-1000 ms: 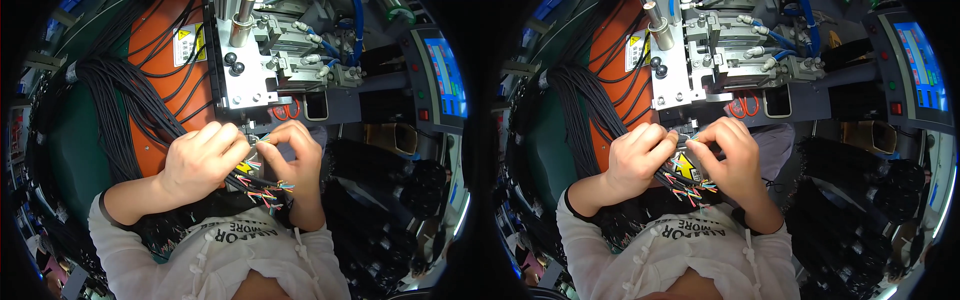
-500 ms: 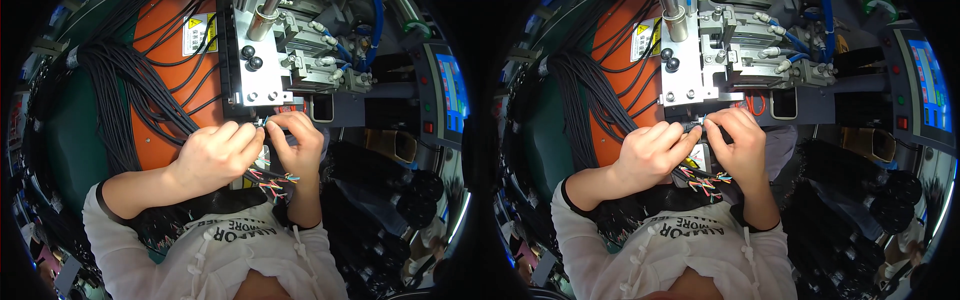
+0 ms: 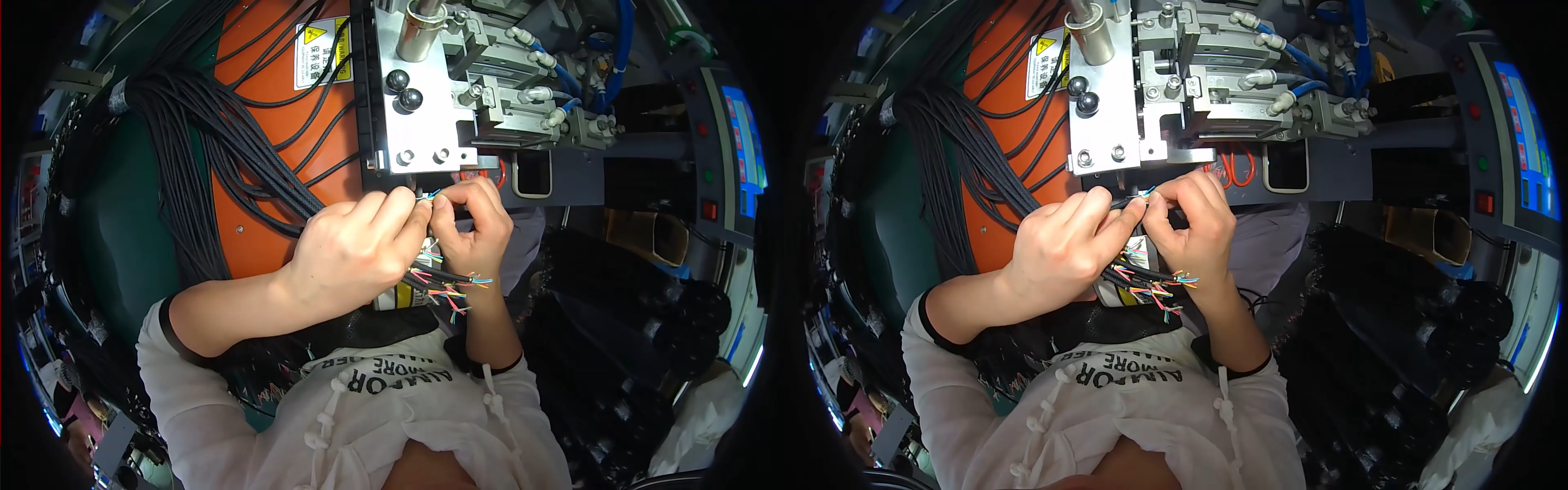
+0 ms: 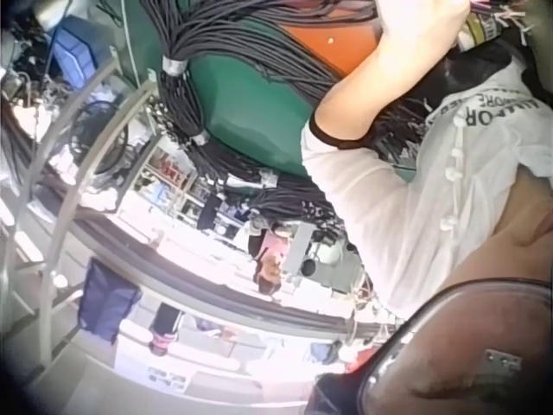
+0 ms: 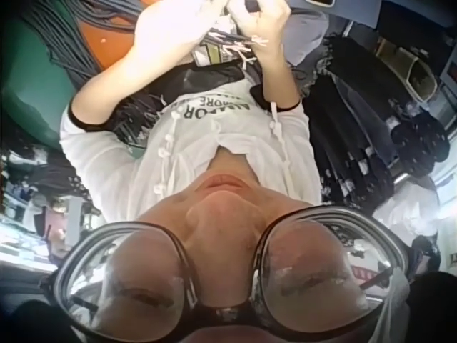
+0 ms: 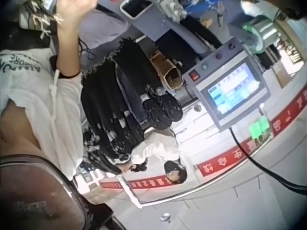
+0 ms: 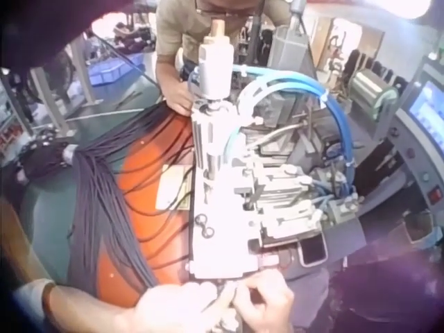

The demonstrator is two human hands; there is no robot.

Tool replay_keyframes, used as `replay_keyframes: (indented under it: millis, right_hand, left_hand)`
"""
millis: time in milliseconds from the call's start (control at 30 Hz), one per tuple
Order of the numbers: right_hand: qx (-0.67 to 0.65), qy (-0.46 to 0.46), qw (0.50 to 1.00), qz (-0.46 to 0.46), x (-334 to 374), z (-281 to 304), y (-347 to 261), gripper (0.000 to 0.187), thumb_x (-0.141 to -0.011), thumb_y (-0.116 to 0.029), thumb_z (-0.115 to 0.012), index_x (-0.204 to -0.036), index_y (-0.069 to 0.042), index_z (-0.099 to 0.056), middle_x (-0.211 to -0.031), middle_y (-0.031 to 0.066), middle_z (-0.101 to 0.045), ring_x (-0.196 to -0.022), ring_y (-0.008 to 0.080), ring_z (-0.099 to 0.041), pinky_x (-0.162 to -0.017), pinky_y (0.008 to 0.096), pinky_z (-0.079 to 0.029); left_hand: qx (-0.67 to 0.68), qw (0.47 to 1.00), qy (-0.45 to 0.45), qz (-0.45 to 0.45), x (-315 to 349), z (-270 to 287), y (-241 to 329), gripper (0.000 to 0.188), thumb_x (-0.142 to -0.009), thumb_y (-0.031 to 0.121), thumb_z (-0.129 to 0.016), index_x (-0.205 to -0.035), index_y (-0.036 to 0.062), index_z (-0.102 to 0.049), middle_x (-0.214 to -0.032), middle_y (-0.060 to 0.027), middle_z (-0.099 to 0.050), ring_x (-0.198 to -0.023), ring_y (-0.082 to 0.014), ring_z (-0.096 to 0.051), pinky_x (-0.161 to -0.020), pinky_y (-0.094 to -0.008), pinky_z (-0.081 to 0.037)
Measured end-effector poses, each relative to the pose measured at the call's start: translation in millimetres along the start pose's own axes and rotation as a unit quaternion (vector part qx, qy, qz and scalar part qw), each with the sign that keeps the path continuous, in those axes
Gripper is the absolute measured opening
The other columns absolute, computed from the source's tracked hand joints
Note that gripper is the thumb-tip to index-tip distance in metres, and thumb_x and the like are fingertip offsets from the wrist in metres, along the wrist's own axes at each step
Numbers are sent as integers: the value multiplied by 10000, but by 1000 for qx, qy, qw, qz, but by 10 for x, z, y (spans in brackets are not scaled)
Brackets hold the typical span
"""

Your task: The person picks up a wire harness, inserts individual wires into a machine, and pulls on them by hand after processing. The person then removes the harness and sets it aside.

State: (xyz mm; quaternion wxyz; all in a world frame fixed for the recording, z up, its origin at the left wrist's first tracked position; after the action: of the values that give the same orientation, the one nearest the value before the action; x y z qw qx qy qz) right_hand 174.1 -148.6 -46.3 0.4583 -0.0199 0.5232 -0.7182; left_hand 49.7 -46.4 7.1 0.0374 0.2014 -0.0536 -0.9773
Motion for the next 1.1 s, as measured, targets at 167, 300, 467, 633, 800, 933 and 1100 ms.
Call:
replay_keyframes:
  millis: [167,300,467,633,800,933,1100]
  right_hand:
    - [-206,-10,952,-225,83,-53,77,67,-764,11,-611,-721,-7,-563,-686,61,-545,-631,146,-515,-591,283,-411]
    - [-314,-52,904,-286,139,-61,135,71,-858,-45,-590,-808,-7,-557,-746,-23,-526,-692,58,-454,-625,211,-377]
    - [-112,-14,988,-109,67,-28,84,77,-806,-19,-622,-763,-3,-560,-707,22,-532,-660,121,-488,-616,253,-405]
    - [-17,-3,1000,5,-21,-15,-26,88,-747,9,-642,-720,2,-558,-678,67,-529,-640,192,-507,-610,298,-424]
    - [-20,-7,999,-45,-10,1,-24,79,-740,14,-634,-721,3,-558,-678,59,-530,-632,177,-505,-602,294,-416]
    - [-84,3,988,-130,33,-28,-1,77,-753,8,-627,-724,5,-556,-679,48,-528,-629,154,-494,-599,279,-407]
    - [-286,-24,911,-297,113,-81,113,72,-766,3,-622,-731,4,-559,-681,42,-526,-629,136,-484,-600,267,-401]
  left_hand:
    - [15,999,37,-14,-14,-75,-61,279,-695,51,-653,-972,33,-685,-672,-7,-386,-549,-108,-465,-442,-247,-377]
    - [26,998,55,-15,-4,-73,-81,274,-698,53,-650,-970,32,-684,-668,-5,-385,-550,-109,-470,-446,-248,-381]
    - [22,1000,14,-7,-17,-14,-25,291,-707,49,-648,-995,46,-684,-678,-5,-377,-564,-109,-473,-450,-253,-382]
    - [-30,998,-47,-7,21,64,-5,276,-705,112,-613,-959,12,-650,-748,-2,-433,-636,-100,-500,-480,-216,-401]
    - [-31,999,-37,-15,-17,40,1,301,-692,108,-616,-974,7,-654,-735,-7,-427,-628,-102,-501,-472,-217,-399]
    - [-20,999,-28,-27,-29,-10,-10,296,-691,104,-618,-968,8,-656,-725,-8,-424,-613,-106,-498,-467,-218,-398]
    - [22,1000,5,-3,-16,-37,-38,323,-702,41,-641,-1022,66,-682,-695,-17,-379,-567,-121,-472,-454,-252,-394]
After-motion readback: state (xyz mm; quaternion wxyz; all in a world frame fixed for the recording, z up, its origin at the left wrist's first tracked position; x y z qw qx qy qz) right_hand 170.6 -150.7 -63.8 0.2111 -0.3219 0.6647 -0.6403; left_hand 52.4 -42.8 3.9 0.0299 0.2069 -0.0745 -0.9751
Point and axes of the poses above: each hand's wrist, its own x-axis away from the middle knuckle, its own z-axis out of the back of the hand, y = z × x, the point moved 1 cm from there along -x, towards the middle knuckle
